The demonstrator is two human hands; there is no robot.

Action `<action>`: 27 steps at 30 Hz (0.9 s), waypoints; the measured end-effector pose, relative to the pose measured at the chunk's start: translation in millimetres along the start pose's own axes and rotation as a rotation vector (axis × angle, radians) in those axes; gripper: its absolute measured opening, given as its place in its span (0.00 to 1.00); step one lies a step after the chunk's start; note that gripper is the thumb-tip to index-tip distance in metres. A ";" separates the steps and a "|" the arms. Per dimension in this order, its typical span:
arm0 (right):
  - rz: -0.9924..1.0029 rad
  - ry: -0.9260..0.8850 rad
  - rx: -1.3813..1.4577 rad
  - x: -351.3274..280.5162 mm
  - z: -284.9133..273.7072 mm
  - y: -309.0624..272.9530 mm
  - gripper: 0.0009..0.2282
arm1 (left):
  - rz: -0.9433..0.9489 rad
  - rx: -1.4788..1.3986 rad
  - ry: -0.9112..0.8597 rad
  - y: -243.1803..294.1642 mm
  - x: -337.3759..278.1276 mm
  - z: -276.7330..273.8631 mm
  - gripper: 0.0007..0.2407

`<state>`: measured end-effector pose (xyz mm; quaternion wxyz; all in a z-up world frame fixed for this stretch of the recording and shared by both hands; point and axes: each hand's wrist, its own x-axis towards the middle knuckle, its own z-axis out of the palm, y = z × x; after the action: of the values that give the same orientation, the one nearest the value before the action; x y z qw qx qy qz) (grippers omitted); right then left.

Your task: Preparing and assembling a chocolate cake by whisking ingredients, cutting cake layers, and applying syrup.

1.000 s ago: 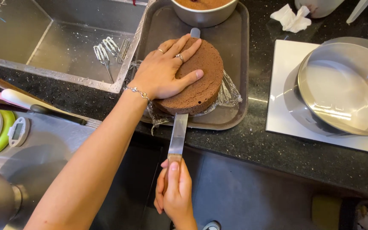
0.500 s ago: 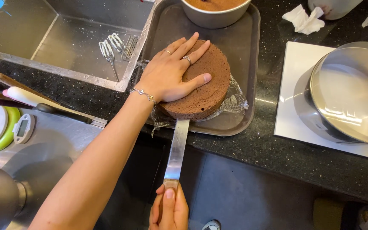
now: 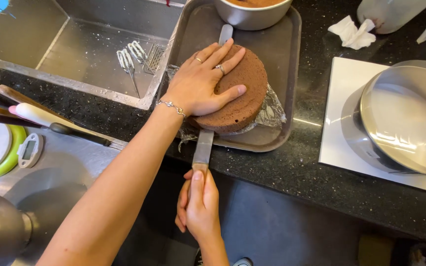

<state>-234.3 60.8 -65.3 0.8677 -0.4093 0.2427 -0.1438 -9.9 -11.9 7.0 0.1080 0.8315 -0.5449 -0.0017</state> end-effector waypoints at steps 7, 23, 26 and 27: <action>0.012 0.319 0.128 -67.6 18.8 29.4 0.15 | -0.081 -0.047 -0.082 10.2 -5.7 -11.0 0.32; 0.018 -0.014 0.044 10.1 28.8 9.1 0.16 | -0.025 0.020 0.047 -6.8 6.4 3.9 0.31; 0.024 -0.014 0.116 13.0 33.0 11.7 0.15 | -0.049 0.018 0.023 -8.3 7.5 0.5 0.31; 0.044 0.007 0.111 8.1 31.5 12.8 0.16 | -0.070 -0.003 -0.016 -5.7 6.0 -2.5 0.31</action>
<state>-209.8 85.3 -60.5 0.8912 -0.3545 0.2461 -0.1394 -2.0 -14.7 9.1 0.1046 0.8500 -0.5162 -0.0130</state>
